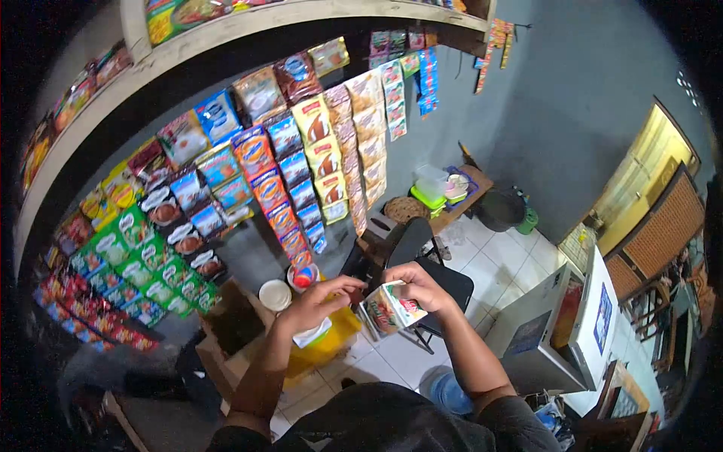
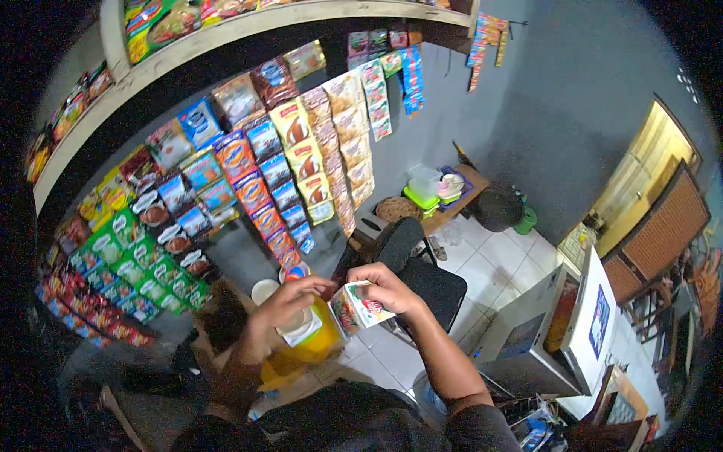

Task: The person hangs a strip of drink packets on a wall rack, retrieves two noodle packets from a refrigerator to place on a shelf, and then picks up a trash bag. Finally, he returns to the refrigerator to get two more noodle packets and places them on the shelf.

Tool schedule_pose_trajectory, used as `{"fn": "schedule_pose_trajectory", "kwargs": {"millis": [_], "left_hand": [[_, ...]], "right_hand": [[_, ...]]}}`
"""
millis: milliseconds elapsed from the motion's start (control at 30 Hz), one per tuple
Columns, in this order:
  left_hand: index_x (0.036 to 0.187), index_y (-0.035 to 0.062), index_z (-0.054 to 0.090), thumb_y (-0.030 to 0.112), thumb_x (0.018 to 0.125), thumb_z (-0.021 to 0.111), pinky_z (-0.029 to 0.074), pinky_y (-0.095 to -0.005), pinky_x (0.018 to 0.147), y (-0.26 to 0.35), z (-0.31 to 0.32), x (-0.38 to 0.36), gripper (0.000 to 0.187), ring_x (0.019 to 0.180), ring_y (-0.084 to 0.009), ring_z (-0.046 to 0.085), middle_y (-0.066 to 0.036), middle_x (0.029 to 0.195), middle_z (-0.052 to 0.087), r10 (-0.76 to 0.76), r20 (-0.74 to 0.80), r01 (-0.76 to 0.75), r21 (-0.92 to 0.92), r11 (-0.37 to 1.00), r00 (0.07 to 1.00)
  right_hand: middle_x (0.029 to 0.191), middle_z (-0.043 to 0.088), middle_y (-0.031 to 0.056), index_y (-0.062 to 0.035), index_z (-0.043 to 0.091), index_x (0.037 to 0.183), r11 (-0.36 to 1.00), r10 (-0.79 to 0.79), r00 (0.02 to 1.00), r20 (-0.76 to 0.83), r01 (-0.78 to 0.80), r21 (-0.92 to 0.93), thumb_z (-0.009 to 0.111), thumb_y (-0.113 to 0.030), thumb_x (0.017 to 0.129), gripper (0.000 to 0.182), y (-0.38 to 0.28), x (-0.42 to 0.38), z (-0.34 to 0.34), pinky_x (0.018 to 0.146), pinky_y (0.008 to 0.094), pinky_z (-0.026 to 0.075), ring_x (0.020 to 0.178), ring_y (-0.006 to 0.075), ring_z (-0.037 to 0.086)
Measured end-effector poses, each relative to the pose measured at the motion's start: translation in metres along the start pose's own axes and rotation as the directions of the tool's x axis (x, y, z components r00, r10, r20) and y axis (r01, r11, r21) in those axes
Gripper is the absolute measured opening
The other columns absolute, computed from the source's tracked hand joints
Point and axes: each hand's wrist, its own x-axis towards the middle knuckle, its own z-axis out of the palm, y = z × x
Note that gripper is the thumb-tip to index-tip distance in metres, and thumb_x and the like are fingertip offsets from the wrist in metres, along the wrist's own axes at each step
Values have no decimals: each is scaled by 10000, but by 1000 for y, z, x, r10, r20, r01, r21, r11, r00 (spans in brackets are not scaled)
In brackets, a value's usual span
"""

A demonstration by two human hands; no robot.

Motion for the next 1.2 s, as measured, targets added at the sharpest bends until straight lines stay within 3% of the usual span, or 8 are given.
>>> {"fn": "schedule_pose_trajectory", "kwargs": {"millis": [200,267,467,533,667,867,1067,1200], "left_hand": [[1331,59,455,117,754,758,432,-351,978,-58,15,47,655,1156,-216,553,-119,1313,522,73,-133,-68,42,997,988],[1331,71,459,164,735,776,407,-368,1009,-78,19,65,682,1200,-269,530,-137,1321,514,312,-123,-232,431,872,942],[1070,47,661,139,813,713,488,-330,898,-95,31,90,278,1045,-213,631,-109,1121,649,180,-191,-169,69,983,965],[1056,54,674,95,818,701,505,-303,831,-103,30,102,243,960,-184,650,-97,1045,672,-56,-164,74,106,992,985],[1008,22,651,-18,843,611,491,-293,814,-109,34,127,174,924,-162,643,-91,957,679,8,-443,37,92,995,896],[995,16,630,-24,840,611,488,-326,842,-68,30,169,161,944,-249,652,-113,986,671,248,-665,-64,289,955,704],[982,37,645,-21,789,656,501,-357,805,-37,33,184,202,913,-283,654,-130,980,670,514,-640,-77,582,809,571],[983,45,663,-37,768,660,508,-354,785,-9,34,179,230,896,-266,655,-109,991,680,577,-539,-54,701,711,614]], "right_hand": [[612,485,33,16,507,646,999,-3,1000,4,3,-39,596,-247,726,289,-14,25,-9,551,277,356,600,114,454],[574,422,46,0,440,589,989,-132,980,150,140,-47,614,-287,762,378,-30,34,-12,532,312,303,562,141,397],[554,320,83,-17,350,562,960,-223,941,253,258,-112,606,-442,861,579,-29,40,-43,642,391,312,571,265,345],[548,327,76,-30,349,559,950,-263,931,253,296,-100,607,-455,858,580,-28,36,-63,686,403,323,573,273,354],[656,436,83,-40,336,580,909,-399,899,182,413,-50,666,-315,851,509,-25,23,-109,644,378,330,638,242,414],[1085,599,175,-65,375,542,969,-226,951,209,196,152,729,-203,815,467,3,0,-181,874,389,385,984,241,550],[1091,597,126,-41,587,867,971,-212,966,149,226,-83,710,-121,832,151,15,33,-199,966,387,399,1135,250,531],[1066,594,90,-63,537,1062,889,-384,916,-113,334,-314,749,-122,813,332,22,53,-174,926,342,423,1066,181,550]]}}
